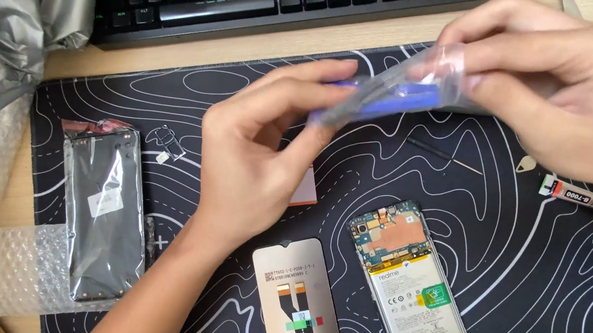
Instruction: Unboxing a replacement screen and disassembling a mobile phone for repair at a workstation.
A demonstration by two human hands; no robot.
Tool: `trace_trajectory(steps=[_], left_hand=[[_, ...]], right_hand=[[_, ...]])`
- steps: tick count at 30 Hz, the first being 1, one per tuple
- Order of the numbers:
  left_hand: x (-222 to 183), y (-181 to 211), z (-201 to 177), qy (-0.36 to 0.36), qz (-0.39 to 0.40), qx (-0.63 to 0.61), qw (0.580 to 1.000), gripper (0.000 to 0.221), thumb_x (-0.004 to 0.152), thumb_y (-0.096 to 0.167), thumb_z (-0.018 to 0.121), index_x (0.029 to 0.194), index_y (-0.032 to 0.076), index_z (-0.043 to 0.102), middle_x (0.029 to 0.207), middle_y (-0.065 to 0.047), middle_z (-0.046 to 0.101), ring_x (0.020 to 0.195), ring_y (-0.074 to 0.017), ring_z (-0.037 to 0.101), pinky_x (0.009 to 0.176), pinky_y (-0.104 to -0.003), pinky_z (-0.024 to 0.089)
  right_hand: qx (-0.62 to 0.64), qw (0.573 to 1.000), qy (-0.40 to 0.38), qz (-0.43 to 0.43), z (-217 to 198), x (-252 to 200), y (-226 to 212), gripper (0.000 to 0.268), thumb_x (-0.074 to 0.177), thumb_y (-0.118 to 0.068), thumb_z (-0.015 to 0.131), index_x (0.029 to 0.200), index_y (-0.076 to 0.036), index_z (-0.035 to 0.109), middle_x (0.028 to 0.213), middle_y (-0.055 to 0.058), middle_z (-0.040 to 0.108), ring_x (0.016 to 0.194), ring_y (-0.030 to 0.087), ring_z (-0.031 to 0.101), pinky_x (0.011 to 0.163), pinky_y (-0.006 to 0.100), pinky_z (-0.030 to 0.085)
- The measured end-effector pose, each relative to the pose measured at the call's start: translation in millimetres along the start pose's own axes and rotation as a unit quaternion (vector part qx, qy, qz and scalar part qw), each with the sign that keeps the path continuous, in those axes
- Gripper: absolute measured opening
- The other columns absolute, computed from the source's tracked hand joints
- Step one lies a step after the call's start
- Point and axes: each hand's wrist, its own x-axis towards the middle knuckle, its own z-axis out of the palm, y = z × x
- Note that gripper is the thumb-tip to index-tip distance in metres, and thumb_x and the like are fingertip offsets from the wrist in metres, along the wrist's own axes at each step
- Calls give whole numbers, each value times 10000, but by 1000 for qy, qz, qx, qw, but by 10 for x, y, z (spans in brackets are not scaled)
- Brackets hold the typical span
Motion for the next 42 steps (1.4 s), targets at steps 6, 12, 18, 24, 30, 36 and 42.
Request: trace_trajectory(steps=[6, 12, 18, 24, 30, 36, 42], left_hand=[[-13, 132, -52, 11, 172, 182, 968, 183, 1109, -202, 705, 1157, -54, 802, 1452, -324, 729, 1299, -408, 807, 1056, -406, 646], [-91, 64, -30, 7, 143, 134, 981, 293, 1081, -251, 662, 1334, -104, 667, 1443, -323, 717, 1421, -464, 779, 1252, -455, 678], [30, 7, -48, 60, -165, -251, 952, 541, 1093, -44, 641, 1597, 72, 482, 1540, -313, 675, 1487, -510, 692, 1155, -591, 719], [50, -41, -67, 59, -241, -315, 916, 373, 1106, 303, 639, 1325, 3, 663, 1272, -320, 779, 1234, -528, 820, 1028, -619, 755], [6, -136, -8, 32, -211, -236, 948, 246, 1088, 57, 724, 1296, 19, 599, 1278, -217, 817, 1161, -290, 829, 1076, -468, 772], [-12, -72, 5, -12, -177, -200, 964, 389, 1118, 40, 698, 1491, -46, 636, 1382, -198, 795, 1302, -266, 794, 1172, -421, 729], [-38, -107, 50, 24, -180, -175, 968, 323, 1038, 30, 802, 1338, 0, 688, 1232, -218, 856, 1093, -251, 866, 1034, -369, 779]], right_hand=[[8, 999, 18, -34, 155, -13, 12, 297, 1136, 59, 727, 1430, 99, 735, 1523, 295, 584, 1521, 411, 607, 1247, 449, 584], [12, 996, 72, -55, 273, -57, 71, 349, 1068, 36, 866, 1397, 88, 762, 1461, 266, 596, 1409, 376, 645, 1179, 421, 591], [8, 993, 101, -69, 369, -105, 148, 334, 1126, 187, 829, 1433, 90, 742, 1325, 261, 680, 1217, 347, 722, 1095, 377, 652], [-15, 996, 85, -38, 423, -103, 168, 282, 1172, 185, 749, 1333, -28, 842, 1261, 159, 648, 1149, 247, 665, 1009, 313, 576], [-26, 998, 51, -32, 461, -99, 182, 346, 1190, 163, 664, 1354, -76, 854, 1258, 122, 594, 1118, 208, 612, 935, 297, 520], [-7, 999, 33, 13, 440, -55, 66, 246, 1196, 5, 697, 1381, -64, 843, 1303, 97, 547, 1204, 195, 589, 1039, 294, 510], [80, 995, 25, 58, 419, 3, -46, 252, 1002, -21, 892, 1250, -3, 847, 1264, 102, 558, 1276, 211, 583, 1151, 301, 553]])
